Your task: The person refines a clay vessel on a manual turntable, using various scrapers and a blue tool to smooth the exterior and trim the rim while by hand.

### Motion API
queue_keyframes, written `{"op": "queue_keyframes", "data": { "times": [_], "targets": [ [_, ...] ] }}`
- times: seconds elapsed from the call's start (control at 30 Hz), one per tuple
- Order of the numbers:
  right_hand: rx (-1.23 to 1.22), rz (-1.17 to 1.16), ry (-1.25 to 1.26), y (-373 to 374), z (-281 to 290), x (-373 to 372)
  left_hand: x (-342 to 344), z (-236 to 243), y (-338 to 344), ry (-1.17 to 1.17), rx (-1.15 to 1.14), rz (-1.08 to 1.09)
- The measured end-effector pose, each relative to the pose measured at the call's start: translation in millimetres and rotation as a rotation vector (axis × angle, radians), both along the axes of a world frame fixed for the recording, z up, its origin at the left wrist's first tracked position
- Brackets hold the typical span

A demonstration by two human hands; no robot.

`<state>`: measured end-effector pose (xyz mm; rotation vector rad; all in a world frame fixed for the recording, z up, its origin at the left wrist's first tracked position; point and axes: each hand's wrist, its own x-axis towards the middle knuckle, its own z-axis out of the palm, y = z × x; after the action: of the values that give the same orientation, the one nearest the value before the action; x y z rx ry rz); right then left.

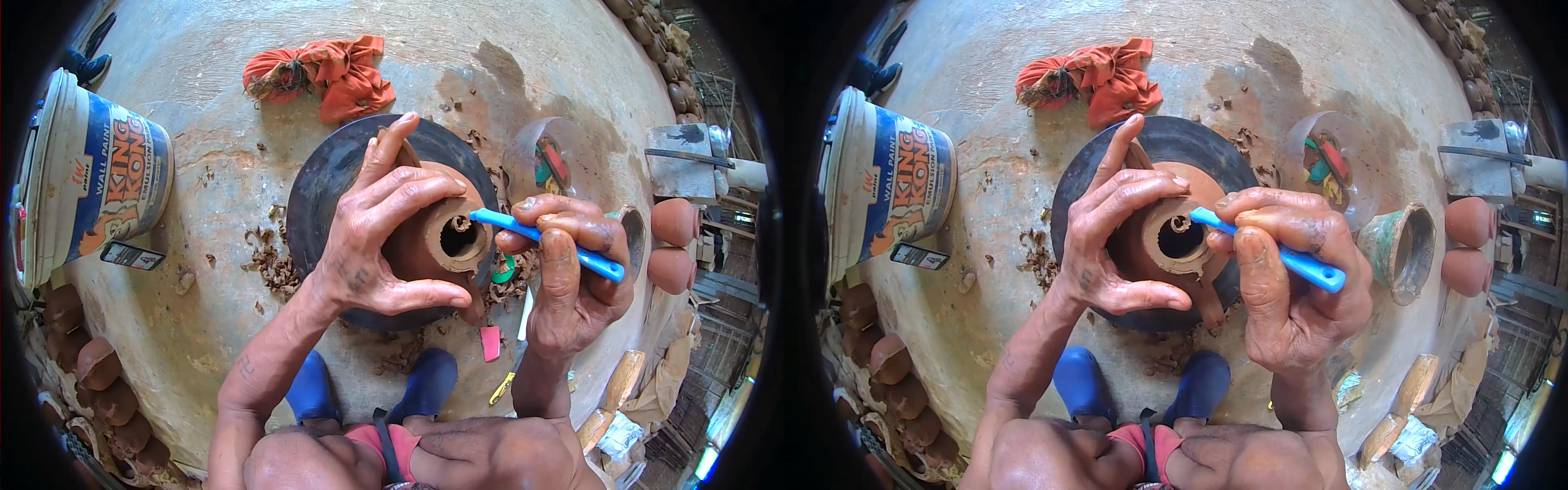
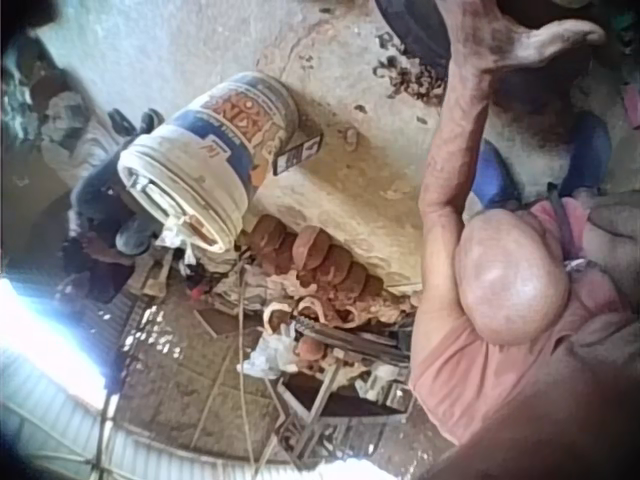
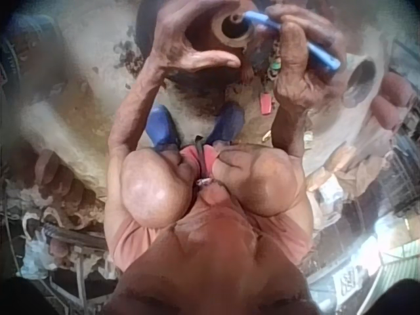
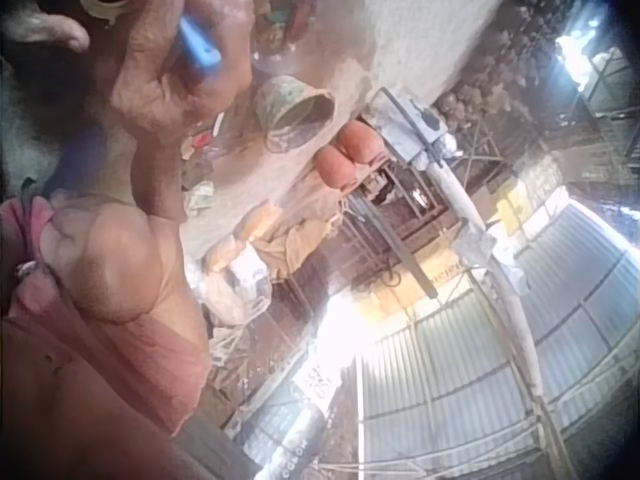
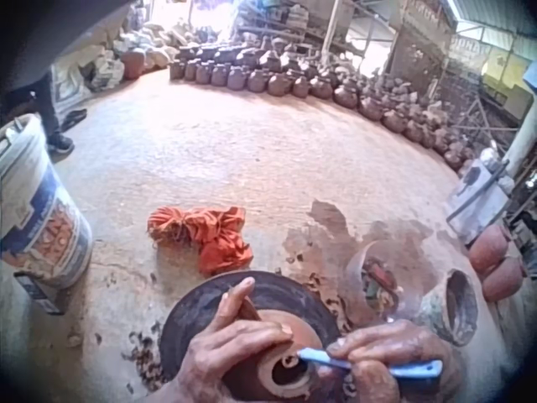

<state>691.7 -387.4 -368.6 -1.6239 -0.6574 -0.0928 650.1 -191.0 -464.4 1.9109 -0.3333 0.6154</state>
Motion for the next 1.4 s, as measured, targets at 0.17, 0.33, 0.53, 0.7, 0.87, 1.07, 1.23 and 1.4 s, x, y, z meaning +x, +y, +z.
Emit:
{"op": "queue_keyframes", "data": {
  "times": [0.17, 0.33, 0.53, 0.7, 0.87, 1.07, 1.23, 1.4],
  "targets": [
    [-0.009, 0.018, -0.001, -1.9, 2.1, 3.0, 15.7, -2.6, 12.1, -0.037, -0.001, -0.147],
    [-0.003, 0.023, 0.005, -1.8, 1.0, 3.5, 32.4, -11.6, 18.5, -0.026, -0.042, -0.305],
    [-0.008, 0.027, 0.008, -1.7, 1.2, 3.7, 42.4, -5.3, 25.4, -0.011, 0.039, -0.393],
    [0.034, 0.063, 0.003, -0.4, -0.5, 6.0, 44.3, -0.2, 27.9, 0.063, 0.073, -0.467],
    [-0.08, 0.083, -0.044, -3.7, 0.7, 9.0, 41.1, 4.9, 28.0, 0.13, 0.106, -0.492],
    [-0.054, 0.117, 0.002, -4.2, -0.9, 13.6, 39.4, 11.2, 22.9, 0.179, 0.079, -0.492],
    [-0.019, 0.193, 0.046, -10.0, -0.2, 24.0, 38.8, 6.5, 21.0, 0.13, -0.07, -0.468],
    [0.054, 0.216, 0.03, -10.9, 3.0, 24.1, 25.2, 24.9, 19.0, 0.14, -0.092, -0.326]
  ]
}}
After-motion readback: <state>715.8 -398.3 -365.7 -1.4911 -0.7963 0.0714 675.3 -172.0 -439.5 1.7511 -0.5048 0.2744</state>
